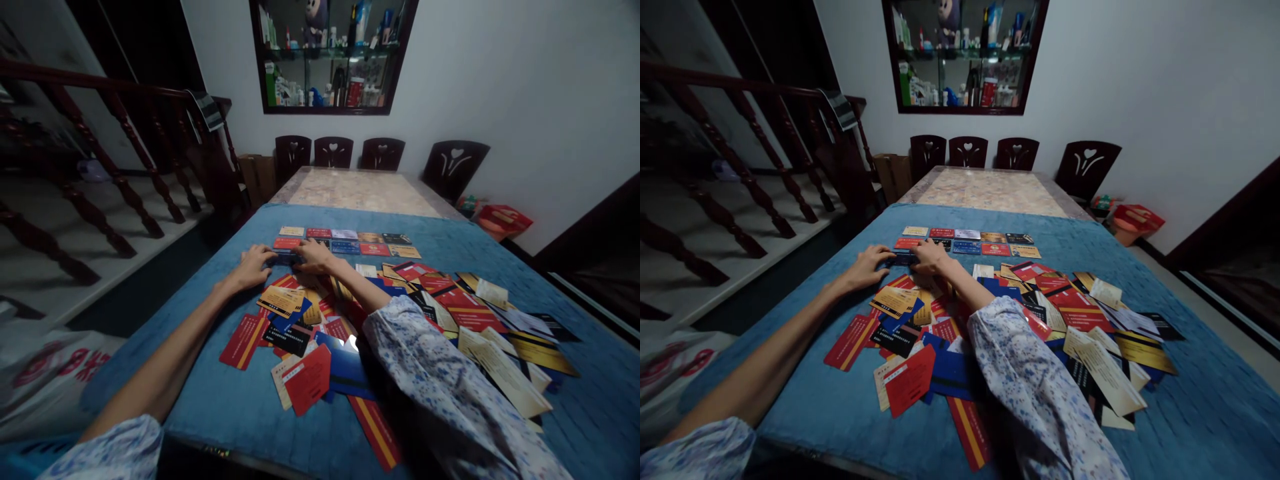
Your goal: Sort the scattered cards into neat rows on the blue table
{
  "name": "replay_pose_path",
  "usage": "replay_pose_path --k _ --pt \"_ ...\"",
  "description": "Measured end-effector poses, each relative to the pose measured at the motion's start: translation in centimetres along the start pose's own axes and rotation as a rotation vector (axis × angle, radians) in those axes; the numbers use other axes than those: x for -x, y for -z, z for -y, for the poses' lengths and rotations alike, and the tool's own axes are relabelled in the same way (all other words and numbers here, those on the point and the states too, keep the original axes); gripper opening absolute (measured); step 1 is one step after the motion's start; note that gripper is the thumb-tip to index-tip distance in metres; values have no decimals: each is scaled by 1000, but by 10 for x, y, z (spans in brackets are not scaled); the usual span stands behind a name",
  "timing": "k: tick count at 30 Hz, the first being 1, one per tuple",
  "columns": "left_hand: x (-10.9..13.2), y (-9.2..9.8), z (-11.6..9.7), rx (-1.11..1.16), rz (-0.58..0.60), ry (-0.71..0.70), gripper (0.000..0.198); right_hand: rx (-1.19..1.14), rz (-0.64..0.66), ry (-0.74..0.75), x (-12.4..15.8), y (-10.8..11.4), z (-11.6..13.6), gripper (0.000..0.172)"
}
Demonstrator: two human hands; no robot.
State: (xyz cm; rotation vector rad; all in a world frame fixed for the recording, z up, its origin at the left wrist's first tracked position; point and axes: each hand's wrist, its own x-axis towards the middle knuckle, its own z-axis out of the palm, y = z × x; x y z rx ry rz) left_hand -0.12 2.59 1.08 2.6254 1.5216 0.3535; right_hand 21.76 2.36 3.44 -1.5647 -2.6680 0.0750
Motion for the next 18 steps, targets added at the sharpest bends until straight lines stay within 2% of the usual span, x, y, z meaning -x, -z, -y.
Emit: replay_pose_path --k 8,18 --pt "25 7 -9 71 4 -83 37 -45 -38 127 35 6 14 39" --pt "43 21 -26 105 97 -143 35 -37 -32 233 63 4 30 35"
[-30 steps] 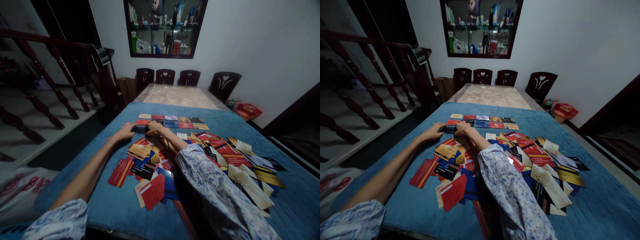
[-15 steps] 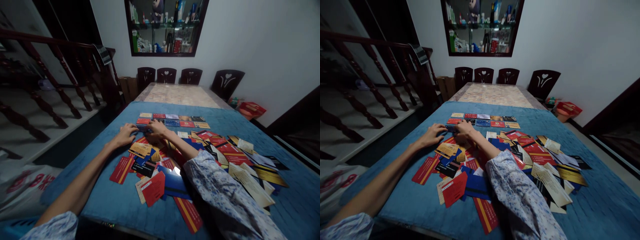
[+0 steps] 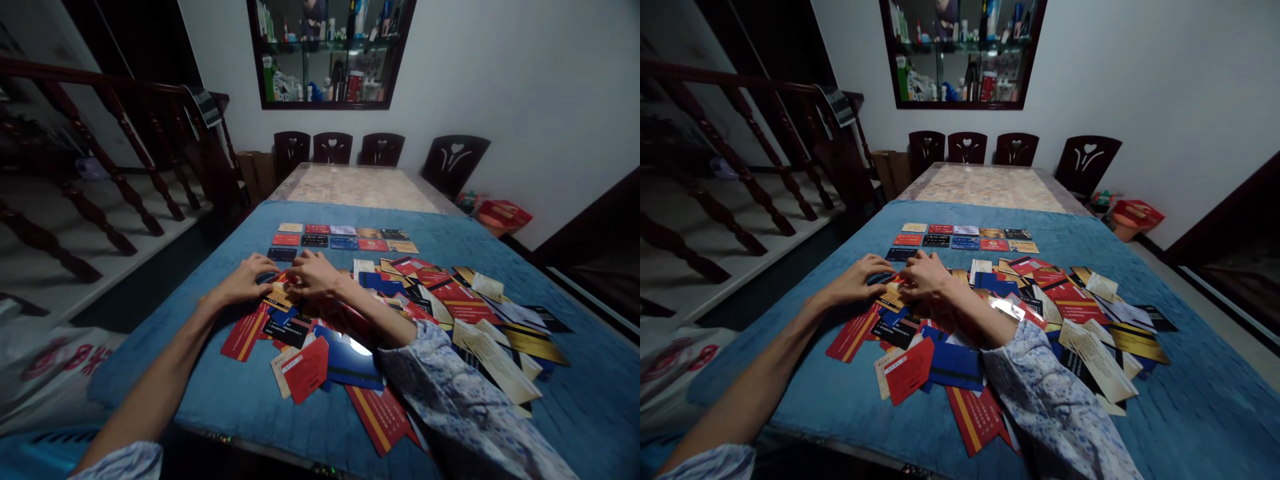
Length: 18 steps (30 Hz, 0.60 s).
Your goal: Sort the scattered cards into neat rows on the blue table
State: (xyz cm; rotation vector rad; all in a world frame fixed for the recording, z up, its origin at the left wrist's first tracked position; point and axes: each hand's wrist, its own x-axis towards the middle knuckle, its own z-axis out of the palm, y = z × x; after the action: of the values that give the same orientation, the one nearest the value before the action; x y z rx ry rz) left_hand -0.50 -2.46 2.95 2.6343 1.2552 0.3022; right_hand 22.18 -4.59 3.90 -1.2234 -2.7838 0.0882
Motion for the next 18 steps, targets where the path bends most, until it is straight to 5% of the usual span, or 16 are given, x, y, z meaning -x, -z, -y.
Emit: replay_pose_path --k 10,18 --pt "14 13 -8 9 204 -53 50 36 59 78 8 1 15 48" --pt "14 9 -3 -12 250 -72 50 92 55 101 9 -3 16 51"
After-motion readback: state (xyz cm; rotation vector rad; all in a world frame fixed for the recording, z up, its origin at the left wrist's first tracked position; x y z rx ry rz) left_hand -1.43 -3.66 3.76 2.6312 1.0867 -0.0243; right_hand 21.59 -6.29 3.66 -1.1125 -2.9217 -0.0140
